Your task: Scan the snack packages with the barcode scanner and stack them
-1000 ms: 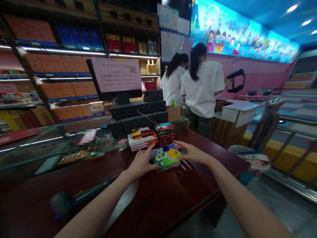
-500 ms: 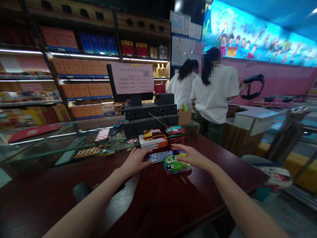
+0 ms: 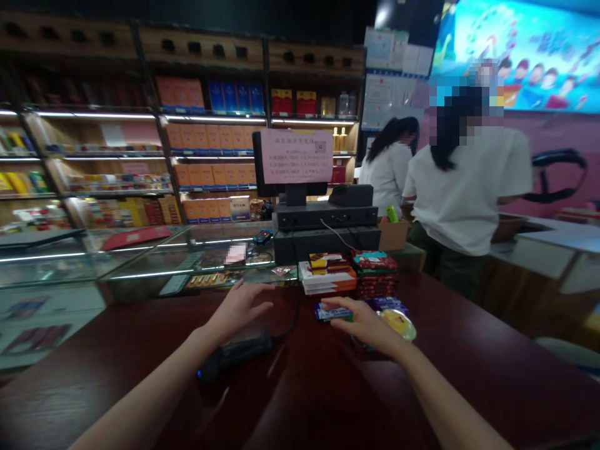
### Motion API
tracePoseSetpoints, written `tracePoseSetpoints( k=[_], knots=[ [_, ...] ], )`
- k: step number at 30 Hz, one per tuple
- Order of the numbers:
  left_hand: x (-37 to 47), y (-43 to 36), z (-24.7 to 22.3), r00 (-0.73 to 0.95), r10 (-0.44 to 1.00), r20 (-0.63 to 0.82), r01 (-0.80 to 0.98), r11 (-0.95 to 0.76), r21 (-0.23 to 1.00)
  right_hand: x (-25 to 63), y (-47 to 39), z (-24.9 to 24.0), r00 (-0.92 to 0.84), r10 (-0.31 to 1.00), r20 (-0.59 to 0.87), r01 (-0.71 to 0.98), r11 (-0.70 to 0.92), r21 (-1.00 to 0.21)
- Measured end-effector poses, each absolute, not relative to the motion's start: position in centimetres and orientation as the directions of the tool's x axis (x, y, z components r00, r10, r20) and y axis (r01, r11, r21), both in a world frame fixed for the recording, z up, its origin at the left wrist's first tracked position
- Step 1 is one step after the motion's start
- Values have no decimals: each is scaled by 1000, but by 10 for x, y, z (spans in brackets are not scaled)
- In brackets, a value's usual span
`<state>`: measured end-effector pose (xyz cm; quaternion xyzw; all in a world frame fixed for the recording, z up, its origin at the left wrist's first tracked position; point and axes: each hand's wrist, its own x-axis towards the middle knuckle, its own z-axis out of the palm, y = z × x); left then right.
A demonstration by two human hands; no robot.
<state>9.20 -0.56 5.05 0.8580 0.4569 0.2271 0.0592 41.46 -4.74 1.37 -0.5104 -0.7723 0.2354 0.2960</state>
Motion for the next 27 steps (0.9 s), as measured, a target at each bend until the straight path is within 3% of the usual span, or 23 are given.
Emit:
tracePoseSetpoints(
  k=[4, 9, 13, 17, 22, 27],
  knots=[
    [49, -4, 42, 330, 799, 503, 752, -544, 371, 383, -38, 13, -346, 894, 286, 629, 447, -637],
    [-10, 3, 20, 112, 757, 643, 763, -481, 433, 343, -21, 27, -367, 741, 563, 623, 645, -442],
    [-54, 10, -11, 27, 781, 624, 830, -366, 422, 309, -13, 50, -323, 553, 768, 654, 717, -241],
    [-81, 18, -50, -52, 830, 555, 879, -226, 420, 278, -14, 71, -332, 336, 881, 645, 762, -48],
    [-81, 24, -67, -42, 867, 496, 892, -191, 410, 252, -20, 80, -316, 187, 930, 659, 748, 74],
    [-74, 24, -63, 9, 872, 490, 893, -228, 388, 246, -24, 81, -344, 149, 927, 649, 751, 120]
  ],
)
